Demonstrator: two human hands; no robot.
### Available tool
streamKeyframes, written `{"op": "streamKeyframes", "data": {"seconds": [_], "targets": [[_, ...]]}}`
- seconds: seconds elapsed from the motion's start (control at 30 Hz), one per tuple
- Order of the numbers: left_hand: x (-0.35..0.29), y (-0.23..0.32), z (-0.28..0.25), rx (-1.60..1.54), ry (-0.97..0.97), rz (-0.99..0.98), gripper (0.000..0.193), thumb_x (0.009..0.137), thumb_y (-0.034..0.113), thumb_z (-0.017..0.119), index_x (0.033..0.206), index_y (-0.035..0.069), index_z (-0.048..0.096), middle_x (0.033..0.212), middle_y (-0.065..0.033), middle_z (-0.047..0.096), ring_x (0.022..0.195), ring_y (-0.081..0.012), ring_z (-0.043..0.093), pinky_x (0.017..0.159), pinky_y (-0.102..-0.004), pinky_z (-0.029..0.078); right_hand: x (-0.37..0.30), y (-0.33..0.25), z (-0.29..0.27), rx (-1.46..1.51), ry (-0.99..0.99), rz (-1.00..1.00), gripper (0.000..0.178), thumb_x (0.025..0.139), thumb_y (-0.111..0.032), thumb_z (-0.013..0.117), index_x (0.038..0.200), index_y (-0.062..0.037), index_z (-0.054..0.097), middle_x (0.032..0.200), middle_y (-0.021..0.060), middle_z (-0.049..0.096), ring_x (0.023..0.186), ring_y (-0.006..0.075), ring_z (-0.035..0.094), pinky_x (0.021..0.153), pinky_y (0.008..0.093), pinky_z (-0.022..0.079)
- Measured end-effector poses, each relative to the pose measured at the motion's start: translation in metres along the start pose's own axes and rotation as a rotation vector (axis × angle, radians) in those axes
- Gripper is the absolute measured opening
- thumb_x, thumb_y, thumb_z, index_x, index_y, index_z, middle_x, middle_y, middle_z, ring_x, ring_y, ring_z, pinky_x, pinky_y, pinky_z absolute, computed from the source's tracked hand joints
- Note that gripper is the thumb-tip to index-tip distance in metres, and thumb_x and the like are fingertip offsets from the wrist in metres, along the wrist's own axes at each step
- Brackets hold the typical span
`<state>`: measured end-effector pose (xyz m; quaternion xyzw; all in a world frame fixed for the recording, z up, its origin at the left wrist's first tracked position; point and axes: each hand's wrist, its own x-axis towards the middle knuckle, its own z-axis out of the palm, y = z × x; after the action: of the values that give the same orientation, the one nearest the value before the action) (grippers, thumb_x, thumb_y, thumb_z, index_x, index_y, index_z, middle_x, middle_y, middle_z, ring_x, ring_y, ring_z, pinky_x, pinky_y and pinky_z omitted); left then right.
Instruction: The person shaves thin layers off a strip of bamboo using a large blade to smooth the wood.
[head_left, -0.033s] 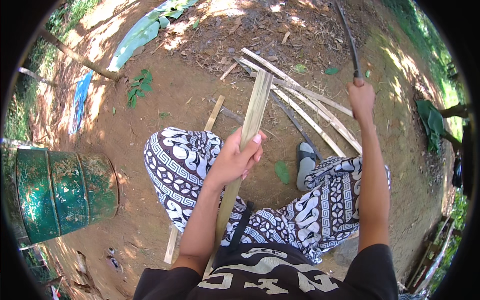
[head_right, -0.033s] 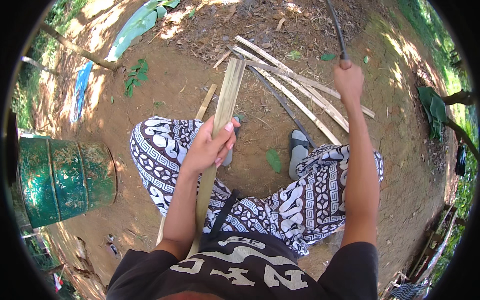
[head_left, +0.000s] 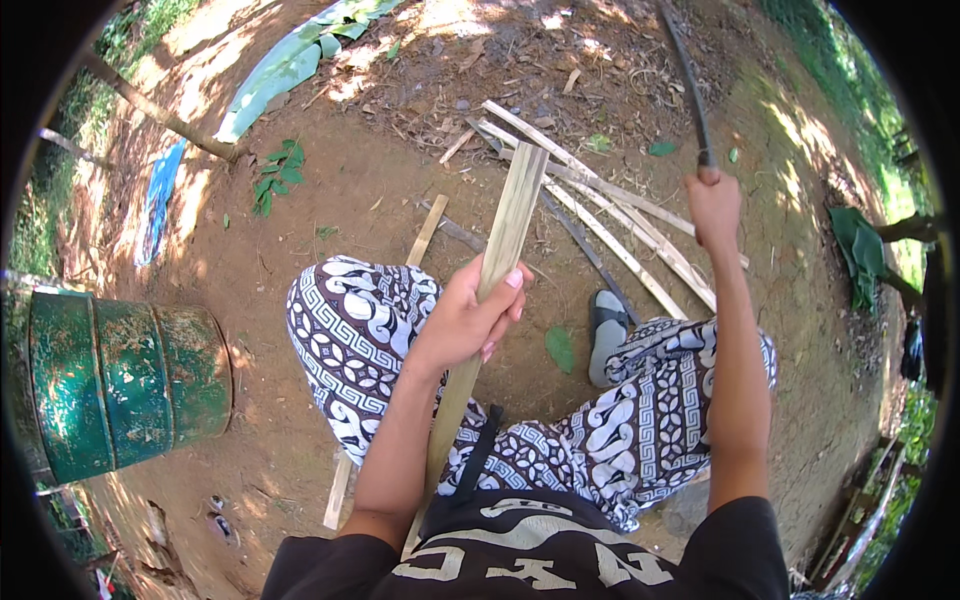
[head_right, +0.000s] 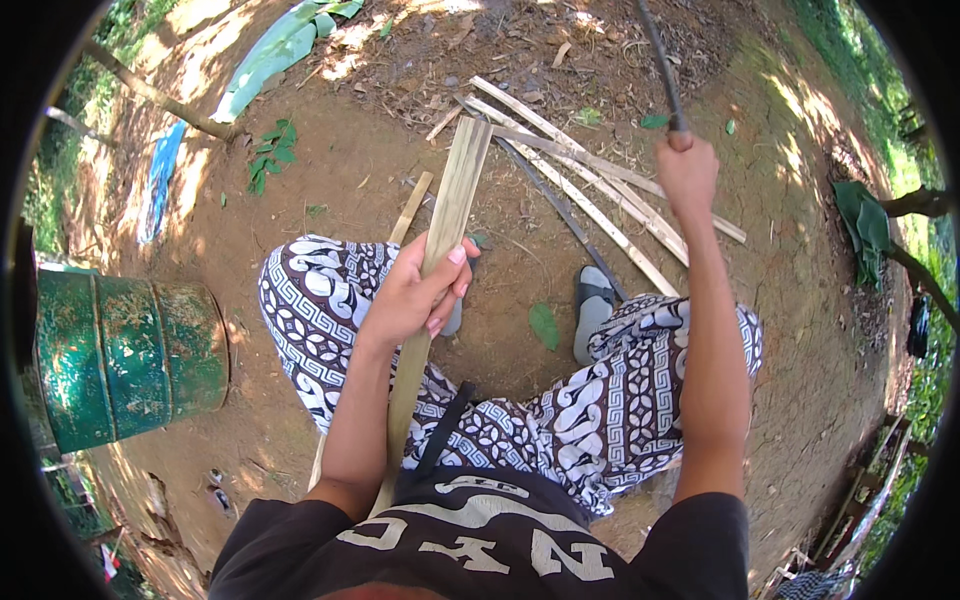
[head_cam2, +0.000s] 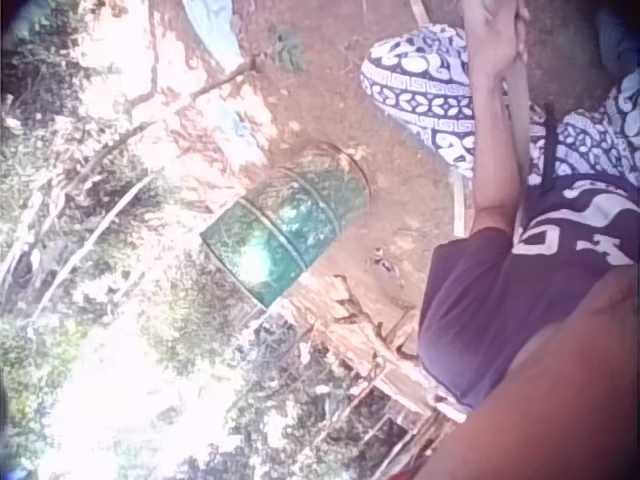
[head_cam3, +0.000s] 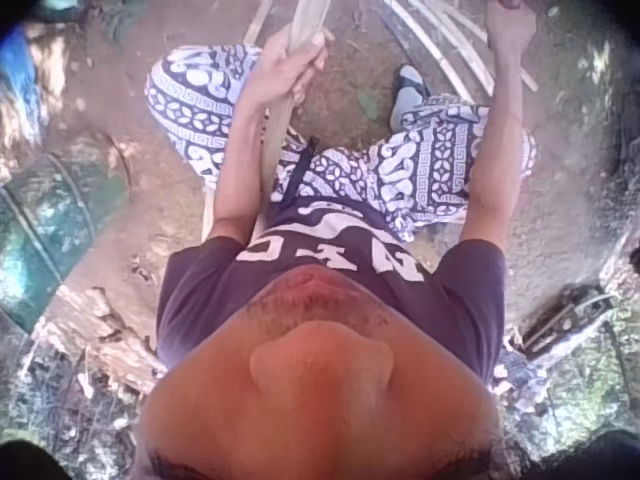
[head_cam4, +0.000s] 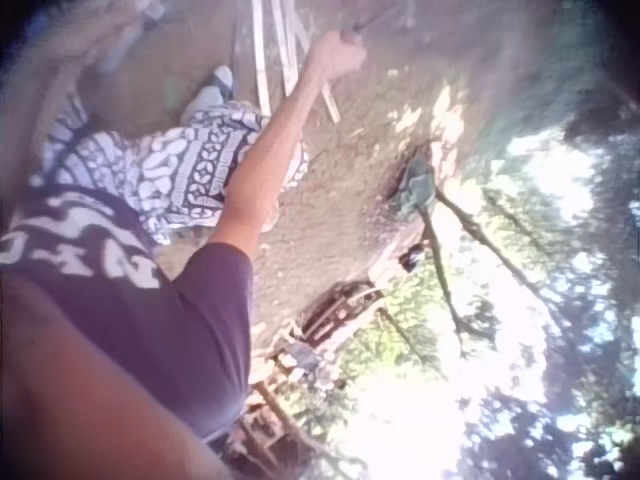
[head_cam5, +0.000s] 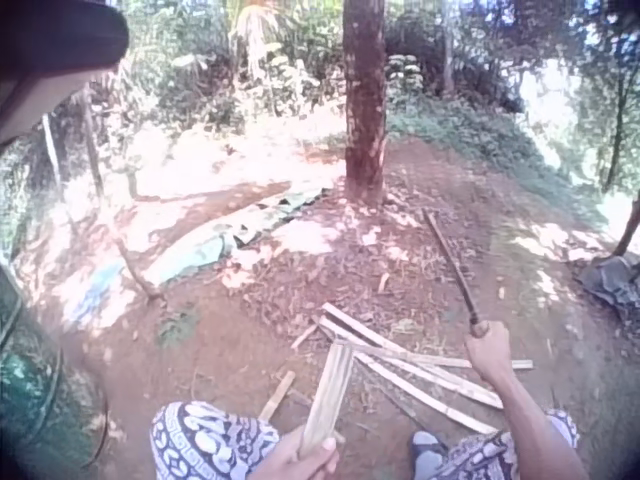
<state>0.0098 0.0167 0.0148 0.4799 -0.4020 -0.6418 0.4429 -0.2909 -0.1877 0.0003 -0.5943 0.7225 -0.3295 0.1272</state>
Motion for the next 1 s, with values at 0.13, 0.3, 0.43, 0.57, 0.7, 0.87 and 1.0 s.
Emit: {"op": "streamKeyframes", "data": {"seconds": [0.13,0.3,0.43,0.57,0.7,0.87,1.0], "targets": [[-0.001,0.009,-0.001,0.003,-0.006,0.014,0.028,0.104,0.024,0.051,0.117,-0.001,0.051,0.07,-0.0012,0.051,0.039,-0.0047,0.043,0.036,-0.0214,0.04,-0.054,-0.048,-0.005,0.093,-0.157,-0.216,0.021,0.078,-0.014,0.062,0.067,0.0018,0.054,0.057,0.0192,0.054,0.054,0.03,0.059,0.058,0.0433,0.046],[-0.005,0.008,0.007,-0.041,-0.01,0.036,0.03,0.104,0.024,0.051,0.118,-0.002,0.052,0.066,-0.0003,0.05,0.043,-0.0057,0.046,0.039,-0.022,0.043,-0.095,-0.061,-0.001,0.104,-0.264,-0.611,0.011,0.069,-0.006,0.064,0.067,-0.0009,0.054,0.054,0.0146,0.048,0.049,0.0299,0.048,0.051,0.0378,0.041],[-0.006,0.005,0.012,-0.089,-0.085,0.046,0.029,0.103,0.021,0.053,0.117,-0.004,0.052,0.066,-0.0009,0.05,0.044,-0.0064,0.048,0.041,-0.0225,0.044,-0.113,-0.067,-0.016,-0.029,-0.223,-0.809,0.011,0.063,-0.008,0.061,0.071,-0.0067,0.053,0.059,0.0111,0.054,0.052,0.0355,0.055,0.051,0.0461,0.045],[0.001,-0.005,0.014,-0.09,-0.14,0.074,0.028,0.096,0.014,0.061,0.117,-0.003,0.053,0.071,-0.0021,0.054,0.045,-0.0066,0.049,0.04,-0.0225,0.043,-0.131,-0.051,-0.014,-0.06,-0.301,-0.751,0.013,0.063,-0.009,0.062,0.071,-0.007,0.053,0.06,0.01,0.055,0.052,0.0335,0.057,0.05,0.0443,0.046],[0.004,-0.009,0.015,-0.049,-0.112,0.081,0.03,0.09,0.007,0.066,0.115,-0.002,0.054,0.077,-0.0022,0.057,0.047,-0.0065,0.051,0.04,-0.0222,0.042,-0.147,-0.049,-0.008,-0.063,-0.298,-0.762,0.013,0.065,-0.012,0.064,0.072,-0.0075,0.053,0.06,0.0098,0.057,0.053,0.0332,0.059,0.052,0.0442,0.049],[0.003,-0.007,0.011,-0.026,-0.056,0.07,0.036,0.084,0.004,0.07,0.117,0.0,0.054,0.082,-0.0036,0.061,0.049,-0.0063,0.054,0.04,-0.0215,0.042,-0.164,-0.048,0.001,-0.055,-0.38,-0.712,0.015,0.066,-0.013,0.065,0.073,-0.0074,0.054,0.062,0.0107,0.059,0.056,0.0353,0.061,0.054,0.0459,0.05],[0.004,-0.01,0.01,0.032,-0.049,0.07,0.038,0.083,0.006,0.071,0.117,0.001,0.054,0.087,-0.0051,0.064,0.052,-0.0062,0.055,0.041,-0.0214,0.043,-0.174,-0.051,0.005,-0.084,-0.39,-0.696,0.016,0.066,-0.013,0.066,0.074,-0.0067,0.053,0.064,0.0119,0.059,0.057,0.0355,0.061,0.056,0.0459,0.05]]}}
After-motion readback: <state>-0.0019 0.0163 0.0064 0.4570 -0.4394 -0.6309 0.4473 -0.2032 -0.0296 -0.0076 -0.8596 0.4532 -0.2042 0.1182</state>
